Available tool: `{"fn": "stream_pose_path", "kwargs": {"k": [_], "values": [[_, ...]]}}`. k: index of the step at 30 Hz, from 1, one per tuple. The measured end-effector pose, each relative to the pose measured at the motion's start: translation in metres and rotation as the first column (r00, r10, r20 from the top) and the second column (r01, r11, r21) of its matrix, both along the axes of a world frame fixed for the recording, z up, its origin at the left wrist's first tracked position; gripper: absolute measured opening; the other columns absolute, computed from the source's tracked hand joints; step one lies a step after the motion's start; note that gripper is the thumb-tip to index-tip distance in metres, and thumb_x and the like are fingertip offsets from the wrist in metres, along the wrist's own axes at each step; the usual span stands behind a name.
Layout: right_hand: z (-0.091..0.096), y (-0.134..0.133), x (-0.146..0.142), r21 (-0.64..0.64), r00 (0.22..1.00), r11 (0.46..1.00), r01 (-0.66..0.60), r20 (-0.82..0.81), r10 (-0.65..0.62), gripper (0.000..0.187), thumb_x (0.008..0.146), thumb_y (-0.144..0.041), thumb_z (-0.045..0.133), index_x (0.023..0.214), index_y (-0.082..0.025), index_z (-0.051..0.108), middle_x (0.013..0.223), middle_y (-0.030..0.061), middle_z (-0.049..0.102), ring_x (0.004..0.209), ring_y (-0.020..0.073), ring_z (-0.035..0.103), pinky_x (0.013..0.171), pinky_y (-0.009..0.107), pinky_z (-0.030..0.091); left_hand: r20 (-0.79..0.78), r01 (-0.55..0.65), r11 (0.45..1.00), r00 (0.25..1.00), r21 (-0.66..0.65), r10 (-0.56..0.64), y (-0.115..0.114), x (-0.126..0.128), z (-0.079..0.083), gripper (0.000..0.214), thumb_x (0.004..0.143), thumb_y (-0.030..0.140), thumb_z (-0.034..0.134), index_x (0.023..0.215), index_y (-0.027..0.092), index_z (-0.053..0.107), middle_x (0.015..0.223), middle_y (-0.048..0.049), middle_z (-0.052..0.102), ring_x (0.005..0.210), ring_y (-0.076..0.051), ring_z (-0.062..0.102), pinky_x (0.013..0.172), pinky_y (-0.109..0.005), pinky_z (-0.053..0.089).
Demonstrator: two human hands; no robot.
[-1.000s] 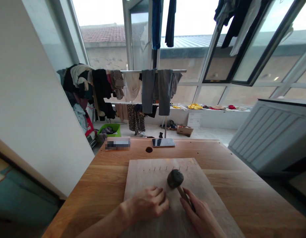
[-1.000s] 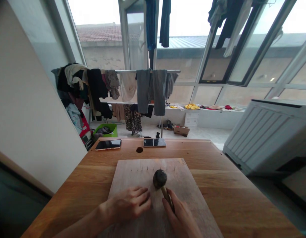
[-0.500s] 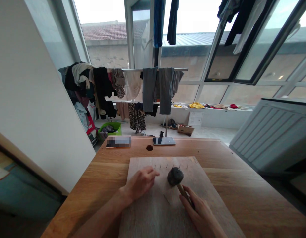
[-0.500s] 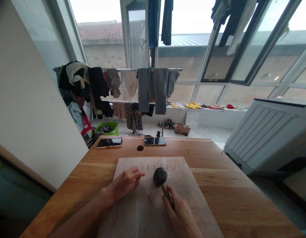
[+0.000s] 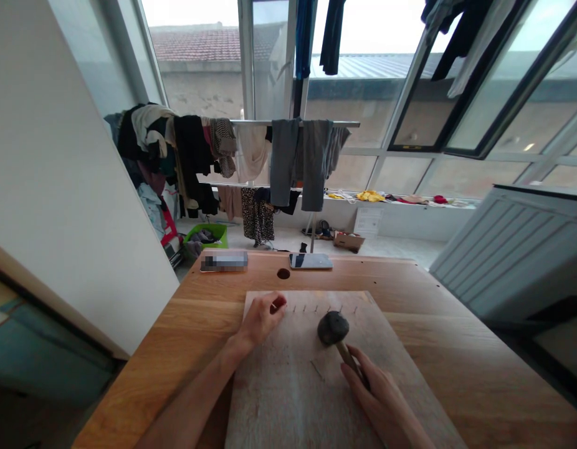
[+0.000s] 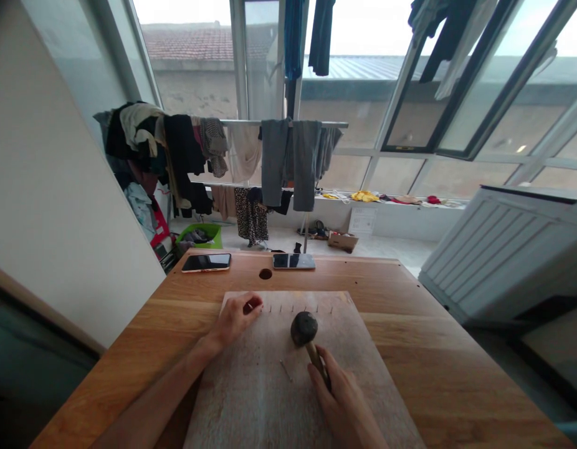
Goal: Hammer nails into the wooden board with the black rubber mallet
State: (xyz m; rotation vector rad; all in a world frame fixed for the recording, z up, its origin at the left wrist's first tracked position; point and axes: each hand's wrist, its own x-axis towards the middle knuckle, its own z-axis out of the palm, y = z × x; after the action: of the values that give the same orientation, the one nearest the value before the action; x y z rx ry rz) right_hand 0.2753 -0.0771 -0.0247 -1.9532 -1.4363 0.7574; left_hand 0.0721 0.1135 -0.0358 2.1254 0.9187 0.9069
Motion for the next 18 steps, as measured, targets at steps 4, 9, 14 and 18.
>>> {"fn": "stream_pose_path", "kwargs": {"k": [4,9,14,18], "values": [[0.003,0.001,-0.005,0.001,0.999,0.999,0.051,-0.012,-0.051,0.054,0.09,-0.055,0.04,0.121,-0.018,0.061,0.066,0.0026,0.07,0.065,0.0226,0.069,0.061,0.028,0.049,0.016,0.0,0.999,1.0,-0.038,0.001,0.002,0.0,0.001,0.006,0.082,0.019,0.06,0.085,0.017,0.066,0.075,-0.0006,0.068,0.067,-0.014,0.063,0.063,-0.022,0.048],[0.004,0.013,-0.015,0.028,0.991,0.998,0.058,-0.126,-0.054,0.057,0.088,-0.058,0.041,0.12,-0.014,0.059,0.049,-0.0054,0.053,0.041,0.0155,0.054,0.043,0.025,0.04,0.058,0.019,0.998,0.998,-0.065,-0.015,0.004,-0.001,-0.002,0.005,0.081,0.018,0.062,0.085,0.017,0.065,0.078,-0.0007,0.069,0.069,-0.014,0.064,0.065,-0.022,0.05],[0.022,0.038,-0.033,0.048,0.977,0.999,0.015,-0.213,-0.004,0.053,0.09,-0.053,0.041,0.125,-0.014,0.053,0.046,-0.0107,0.044,0.032,0.0114,0.045,0.036,0.022,0.036,0.071,0.042,0.995,0.997,-0.095,-0.035,0.006,-0.001,-0.004,0.01,0.079,0.016,0.062,0.089,0.017,0.065,0.082,-0.001,0.071,0.073,-0.014,0.066,0.069,-0.023,0.051],[0.036,0.059,-0.045,0.097,0.986,0.993,-0.067,-0.149,0.081,0.042,0.093,-0.044,0.04,0.121,-0.016,0.054,0.049,-0.0096,0.048,0.035,0.0111,0.05,0.038,0.021,0.038,0.106,0.054,0.993,0.993,-0.101,-0.043,0.006,-0.001,-0.007,0.014,0.078,0.015,0.062,0.092,0.017,0.065,0.083,-0.0011,0.071,0.074,-0.014,0.067,0.069,-0.023,0.051]]}}
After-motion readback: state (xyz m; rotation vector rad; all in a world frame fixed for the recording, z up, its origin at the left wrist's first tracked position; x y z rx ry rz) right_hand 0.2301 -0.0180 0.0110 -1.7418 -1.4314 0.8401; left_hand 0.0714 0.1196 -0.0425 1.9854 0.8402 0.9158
